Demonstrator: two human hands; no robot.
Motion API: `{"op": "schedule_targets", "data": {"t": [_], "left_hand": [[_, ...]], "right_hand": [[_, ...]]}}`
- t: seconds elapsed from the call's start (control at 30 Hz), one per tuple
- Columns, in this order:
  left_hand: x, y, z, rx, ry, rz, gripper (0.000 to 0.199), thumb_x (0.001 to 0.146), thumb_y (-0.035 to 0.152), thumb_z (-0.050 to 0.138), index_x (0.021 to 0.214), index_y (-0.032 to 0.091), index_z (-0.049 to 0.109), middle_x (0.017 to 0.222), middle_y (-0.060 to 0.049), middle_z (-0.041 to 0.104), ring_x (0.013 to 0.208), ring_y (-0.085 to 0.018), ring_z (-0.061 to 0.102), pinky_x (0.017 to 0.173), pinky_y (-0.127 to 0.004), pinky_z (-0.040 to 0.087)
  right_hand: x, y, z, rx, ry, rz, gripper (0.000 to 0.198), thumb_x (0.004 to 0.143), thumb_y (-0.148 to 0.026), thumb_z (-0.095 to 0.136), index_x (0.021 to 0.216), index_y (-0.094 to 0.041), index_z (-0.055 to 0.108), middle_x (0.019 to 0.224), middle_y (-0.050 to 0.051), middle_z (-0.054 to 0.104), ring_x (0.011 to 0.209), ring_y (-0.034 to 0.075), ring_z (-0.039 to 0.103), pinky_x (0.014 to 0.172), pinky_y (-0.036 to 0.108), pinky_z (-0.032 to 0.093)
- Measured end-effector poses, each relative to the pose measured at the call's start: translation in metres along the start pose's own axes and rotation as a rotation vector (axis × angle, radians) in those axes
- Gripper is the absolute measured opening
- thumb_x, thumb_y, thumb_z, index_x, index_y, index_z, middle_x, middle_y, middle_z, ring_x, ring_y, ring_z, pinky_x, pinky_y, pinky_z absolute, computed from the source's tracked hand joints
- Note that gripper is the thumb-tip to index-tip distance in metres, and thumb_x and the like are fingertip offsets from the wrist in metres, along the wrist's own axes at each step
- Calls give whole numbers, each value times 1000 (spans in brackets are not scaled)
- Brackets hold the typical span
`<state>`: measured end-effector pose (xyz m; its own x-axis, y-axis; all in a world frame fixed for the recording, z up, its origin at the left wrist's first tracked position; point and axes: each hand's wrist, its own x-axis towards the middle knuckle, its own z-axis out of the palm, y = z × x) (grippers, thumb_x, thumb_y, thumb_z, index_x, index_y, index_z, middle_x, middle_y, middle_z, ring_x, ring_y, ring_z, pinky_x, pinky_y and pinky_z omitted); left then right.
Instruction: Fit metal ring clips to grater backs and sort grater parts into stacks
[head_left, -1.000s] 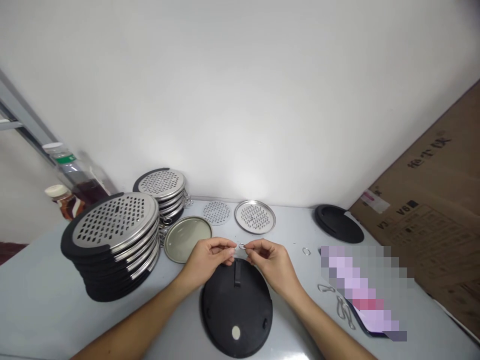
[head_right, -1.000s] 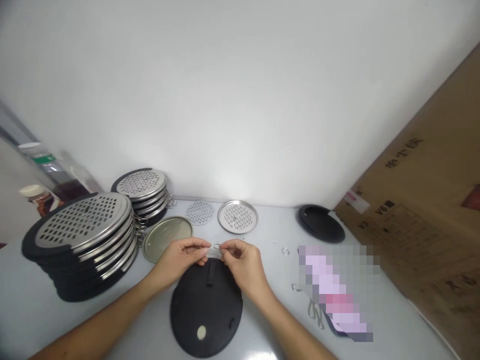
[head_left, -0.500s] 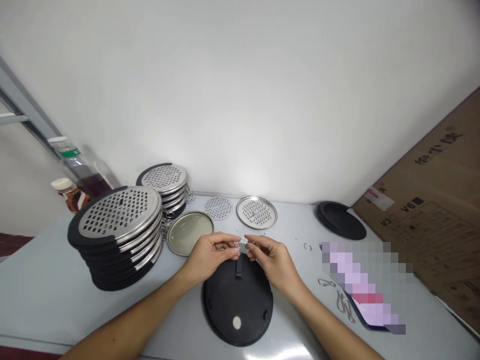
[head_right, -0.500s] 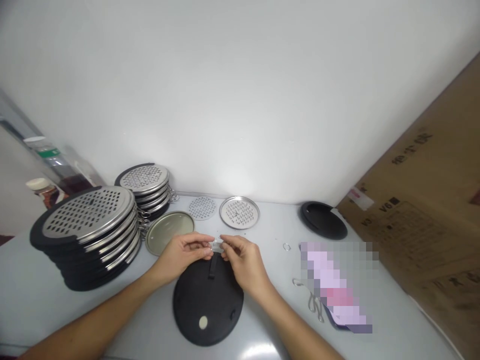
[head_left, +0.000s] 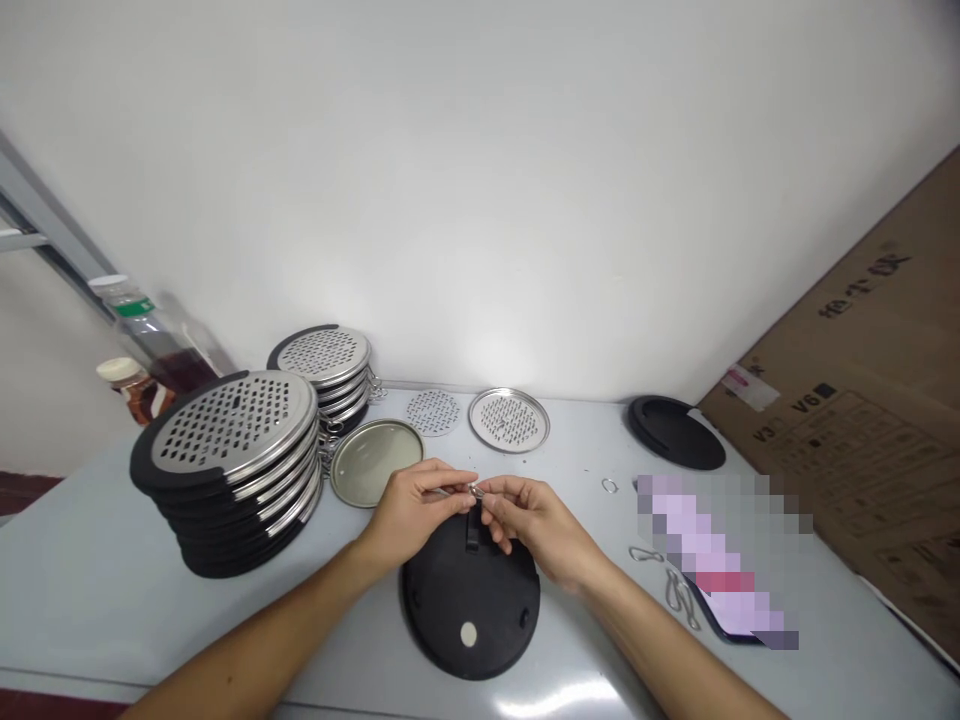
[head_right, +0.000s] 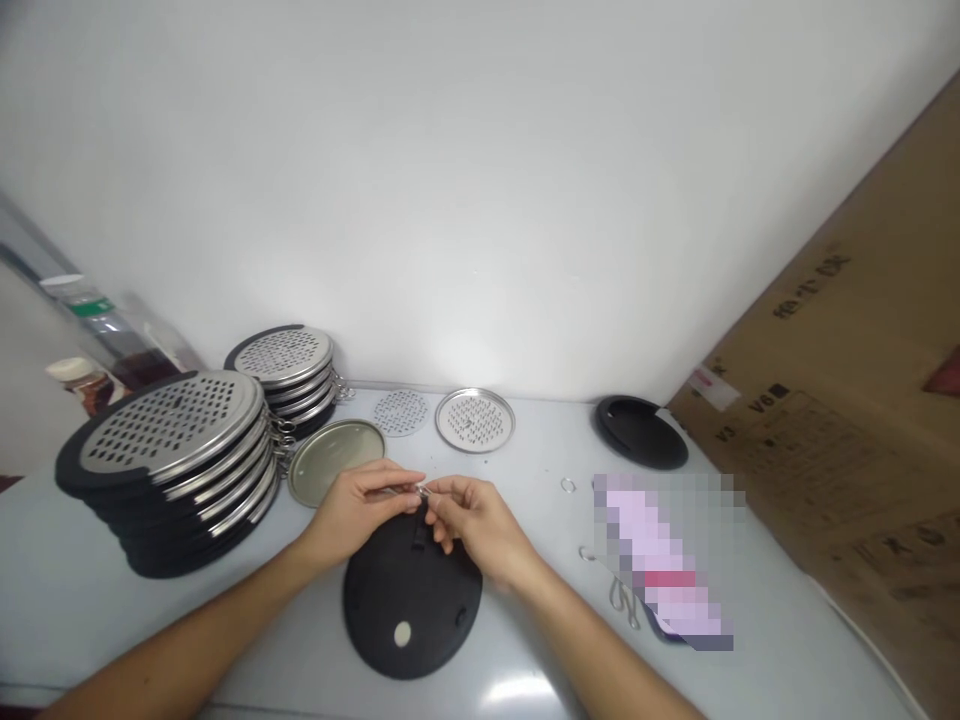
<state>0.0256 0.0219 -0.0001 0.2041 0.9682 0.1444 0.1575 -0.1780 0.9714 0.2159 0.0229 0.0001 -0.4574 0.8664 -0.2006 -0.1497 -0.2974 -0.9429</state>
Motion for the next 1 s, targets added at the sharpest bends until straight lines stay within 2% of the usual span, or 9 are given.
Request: {"op": "schedule_targets", "data": {"t": [0.13,0.3,0.43,0.6,0.7,0.77,0.9,1.0], "left_hand": [[-2,0,0,152,-5,107,17,84,25,68,97,22,78,85,-5,69,75,-14,66,70,-23,56],[1,5,-2,-46,-13,-79,22,84,31,66,97,17,77,92,-6,68,78,-16,69,73,-26,59],[2,10,-5,-45,8,-171,22,82,28,67,97,15,75,81,-5,71,72,-15,69,71,-25,58],[0,10,-4,-81,-19,-133,10,80,21,65,89,17,67,71,2,64,62,-10,62,61,-21,51],[0,11,-4,-48,-57,-111,7,82,18,60,84,17,66,67,3,61,62,-10,60,62,-20,50],[0,13,-5,-1,-73,-124,12,82,20,59,87,17,71,73,0,65,66,-11,62,66,-22,52],[1,14,-6,39,-70,-103,20,82,24,61,92,16,76,98,-7,68,79,-16,67,75,-26,55],[2,11,-8,72,-56,-112,22,82,23,60,96,16,76,92,-8,70,78,-16,67,74,-27,54]], "right_hand": [[-3,-3,2,1,-24,24,30,78,-41,72,86,-13,65,68,-1,59,52,8,51,47,21,38],[0,1,-2,-28,21,17,36,76,-45,73,92,-13,64,67,-2,59,52,8,51,47,22,38],[1,0,-8,-76,43,-1,37,77,-45,72,92,-13,62,67,-2,58,52,8,50,48,22,39],[1,2,-11,-105,36,-11,38,78,-47,69,96,-16,57,67,-4,56,52,9,50,47,22,39],[1,4,-12,-168,22,-44,34,84,-46,64,98,-16,56,66,-4,53,50,9,48,45,22,37],[1,3,-12,-205,18,-68,32,87,-45,61,99,-16,56,65,-4,53,50,8,48,45,21,36],[0,0,-13,-221,32,-86,32,87,-46,60,98,-16,56,63,-5,52,49,9,47,46,22,37],[0,0,-12,-226,44,-75,34,85,-48,60,95,-16,57,63,-5,52,49,9,47,46,23,38]]}}
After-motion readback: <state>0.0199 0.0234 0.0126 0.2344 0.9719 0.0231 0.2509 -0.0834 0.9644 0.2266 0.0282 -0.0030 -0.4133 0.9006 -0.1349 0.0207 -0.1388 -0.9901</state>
